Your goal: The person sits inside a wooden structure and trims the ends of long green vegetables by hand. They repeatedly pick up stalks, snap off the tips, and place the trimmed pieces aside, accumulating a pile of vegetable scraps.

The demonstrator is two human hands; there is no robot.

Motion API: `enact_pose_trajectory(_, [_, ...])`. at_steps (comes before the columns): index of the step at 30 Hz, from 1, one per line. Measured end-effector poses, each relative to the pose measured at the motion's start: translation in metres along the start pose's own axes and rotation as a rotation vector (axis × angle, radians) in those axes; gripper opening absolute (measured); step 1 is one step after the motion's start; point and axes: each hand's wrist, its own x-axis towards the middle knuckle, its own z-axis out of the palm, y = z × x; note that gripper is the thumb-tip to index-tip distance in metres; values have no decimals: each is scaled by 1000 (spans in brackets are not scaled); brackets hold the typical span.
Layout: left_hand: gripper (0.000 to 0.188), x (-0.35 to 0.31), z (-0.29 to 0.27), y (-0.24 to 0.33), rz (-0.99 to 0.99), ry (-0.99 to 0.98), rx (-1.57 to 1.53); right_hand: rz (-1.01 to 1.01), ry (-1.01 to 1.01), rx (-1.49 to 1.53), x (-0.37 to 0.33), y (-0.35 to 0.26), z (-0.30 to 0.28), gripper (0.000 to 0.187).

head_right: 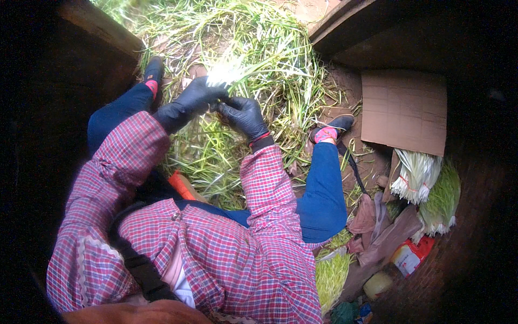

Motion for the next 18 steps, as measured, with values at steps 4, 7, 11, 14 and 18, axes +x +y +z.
enact_pose_trajectory(4, [20, 5, -7, -1, 110, -23, -195, -166, 185, -37, -1, 0, 1, 9])
enact_pose_trajectory(7, [20, 1, -11, 7, 81, -50, -81, -314, 240, -46, -1, 4, 1, 10])
enact_pose_trajectory(11, [18, -9, -18, 30, 174, -39, -199, -378, 362, -636, -1, 21, -9, 13])
enact_pose_trajectory(14, [19, -13, -40, 53, 162, 24, -173, -280, 400, -1114, -8, 53, -28, 20])
enact_pose_trajectory(18, [27, -25, -72, 76, 317, 31, -154, 18, 339, -1503, -27, 123, -52, 22])
